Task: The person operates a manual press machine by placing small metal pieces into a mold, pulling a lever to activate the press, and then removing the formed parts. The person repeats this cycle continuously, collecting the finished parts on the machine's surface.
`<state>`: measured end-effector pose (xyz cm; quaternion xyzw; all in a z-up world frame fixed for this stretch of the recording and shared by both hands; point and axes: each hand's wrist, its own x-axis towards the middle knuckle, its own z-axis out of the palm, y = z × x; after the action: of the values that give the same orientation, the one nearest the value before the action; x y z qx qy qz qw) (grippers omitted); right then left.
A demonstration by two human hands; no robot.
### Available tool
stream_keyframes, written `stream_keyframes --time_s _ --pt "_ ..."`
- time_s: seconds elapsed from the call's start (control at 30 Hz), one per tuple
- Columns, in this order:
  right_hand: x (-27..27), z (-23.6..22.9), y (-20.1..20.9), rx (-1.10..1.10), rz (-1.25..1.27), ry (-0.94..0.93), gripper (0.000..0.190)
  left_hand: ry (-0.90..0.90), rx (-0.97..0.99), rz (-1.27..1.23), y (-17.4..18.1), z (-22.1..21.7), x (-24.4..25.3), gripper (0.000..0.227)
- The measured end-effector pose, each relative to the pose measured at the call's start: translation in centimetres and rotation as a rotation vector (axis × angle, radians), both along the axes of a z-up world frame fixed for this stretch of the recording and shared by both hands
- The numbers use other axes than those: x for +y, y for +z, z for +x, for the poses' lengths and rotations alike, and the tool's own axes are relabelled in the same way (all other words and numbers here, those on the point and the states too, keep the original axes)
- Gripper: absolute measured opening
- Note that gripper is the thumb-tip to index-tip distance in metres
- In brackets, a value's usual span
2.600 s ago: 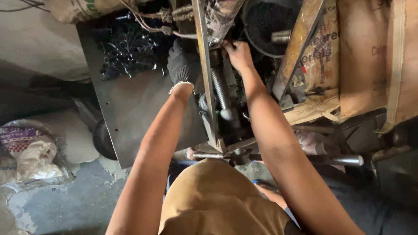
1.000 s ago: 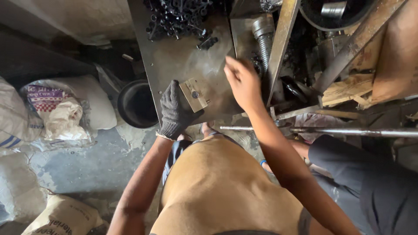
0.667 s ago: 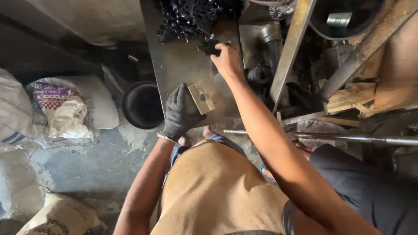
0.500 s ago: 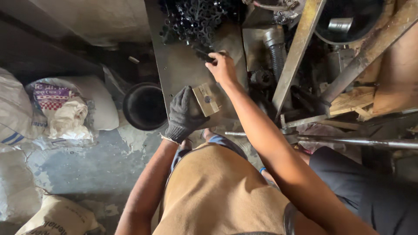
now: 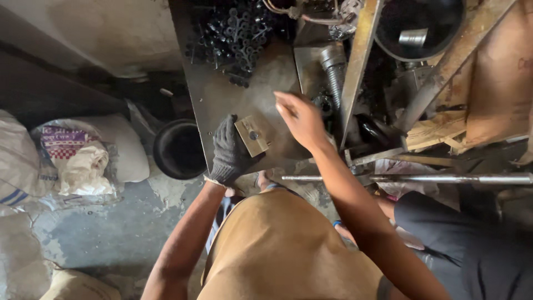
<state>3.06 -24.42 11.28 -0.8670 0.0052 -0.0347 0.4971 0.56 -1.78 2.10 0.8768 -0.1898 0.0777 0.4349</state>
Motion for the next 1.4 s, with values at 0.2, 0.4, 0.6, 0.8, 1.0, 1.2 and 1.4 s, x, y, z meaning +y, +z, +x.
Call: stream_keyframes --time_s 0.2,0.4,0.6,0.8,1.0,1.2,1.4 --pt "-7.0 -9.6 7.0 -0.274 -0.117 -0.215 0.023 0.044 0.458 -0.301 4.2 2.7 -2.1 0.095" --pt "-11.6 -9.9 5.8 -0.235 -0.228 -0.364 0.028 -0.050 0.636 -0.791 11.5 3.9 -4.4 0.086" --pt "-12.0 -9.9 4.3 -0.337 -0.354 -0.370 0.021 -0.202 -0.016 0.380 13.2 4.4 -6.9 0.100" --pt "-11.8 -9.8 4.3 -0.306 -0.360 -0.361 0.020 -0.274 -0.020 0.558 9.2 4.4 -8.2 0.099" --pt "-11.7 -9.7 4.3 -0.325 -0.399 -0.358 0.018 -0.299 -0.058 0.499 8.4 4.8 -7.4 0.100" --pt "-10.4 -11.0 5.4 -0.392 -0.295 -0.341 0.019 -0.207 -0.127 0.392 7.9 2.7 -5.6 0.102" --pt "-5.3 -12.3 5.2 -0.427 -0.225 0.038 0.011 -0.046 -0.013 0.063 4.3 -0.2 0.1 0.117"
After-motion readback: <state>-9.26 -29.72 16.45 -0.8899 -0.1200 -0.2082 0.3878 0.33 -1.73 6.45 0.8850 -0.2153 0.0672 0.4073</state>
